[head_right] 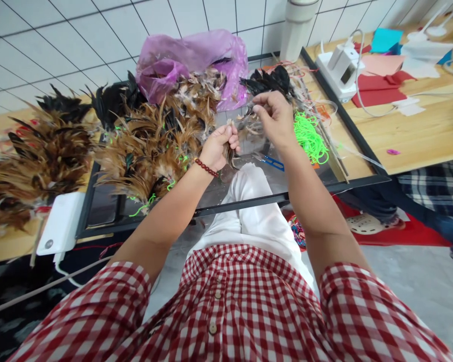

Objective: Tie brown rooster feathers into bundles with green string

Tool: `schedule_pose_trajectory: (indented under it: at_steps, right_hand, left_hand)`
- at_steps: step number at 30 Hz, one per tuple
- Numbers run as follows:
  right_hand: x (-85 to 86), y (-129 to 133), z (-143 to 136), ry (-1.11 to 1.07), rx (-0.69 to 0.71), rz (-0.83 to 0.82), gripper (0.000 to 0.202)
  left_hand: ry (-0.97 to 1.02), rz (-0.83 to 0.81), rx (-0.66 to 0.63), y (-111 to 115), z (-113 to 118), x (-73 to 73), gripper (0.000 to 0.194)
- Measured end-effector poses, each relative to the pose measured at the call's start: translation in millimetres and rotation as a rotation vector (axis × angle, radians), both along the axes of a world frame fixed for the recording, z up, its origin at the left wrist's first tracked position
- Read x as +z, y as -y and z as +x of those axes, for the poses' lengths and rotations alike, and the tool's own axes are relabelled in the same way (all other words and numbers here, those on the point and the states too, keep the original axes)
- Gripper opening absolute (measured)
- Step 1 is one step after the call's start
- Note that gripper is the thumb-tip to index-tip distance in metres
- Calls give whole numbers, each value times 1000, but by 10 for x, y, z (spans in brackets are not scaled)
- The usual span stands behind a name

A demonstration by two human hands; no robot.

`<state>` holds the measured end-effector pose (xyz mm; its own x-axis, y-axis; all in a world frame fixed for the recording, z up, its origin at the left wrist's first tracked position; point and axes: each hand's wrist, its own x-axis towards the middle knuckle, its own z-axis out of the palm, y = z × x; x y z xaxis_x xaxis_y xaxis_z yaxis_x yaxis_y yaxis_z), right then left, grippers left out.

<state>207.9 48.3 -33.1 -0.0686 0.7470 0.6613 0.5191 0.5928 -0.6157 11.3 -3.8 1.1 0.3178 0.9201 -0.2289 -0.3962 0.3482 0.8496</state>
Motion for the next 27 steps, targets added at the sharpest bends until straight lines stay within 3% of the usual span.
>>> schedule_pose_trajectory:
  at_steps: [4, 7, 12, 15, 17, 19, 23, 27]
  right_hand:
    - [49, 73, 171, 138, -155, 7, 35]
    - [72, 150, 111, 154, -98, -37, 28]
    - [44, 221, -193, -53, 158, -195, 40]
    - [41, 242, -334, -222, 283, -279, 53]
    - [56, 257, -388, -317, 319, -306, 56]
    - [75, 274, -422, -385, 326, -318, 54]
    - [106, 305, -463, -453, 291, -336, 51]
    - [145, 321, -436, -423, 227, -322, 54]
  left_hand:
    - [-33, -10, 69, -64, -44, -17, 25]
    - [-182, 87, 182, -168, -66, -127, 28]
    - [-598, 629, 359, -305, -97, -361, 30]
    - [-772, 900, 359, -309, -110, -416, 26]
    - [-827, 979, 333, -274, -106, -396, 23]
    - [-816, 959, 310, -212, -90, -341, 21]
    - [-630, 754, 299, -62, -53, -201, 15]
    - [-487, 590, 178, 2, -27, -125, 13]
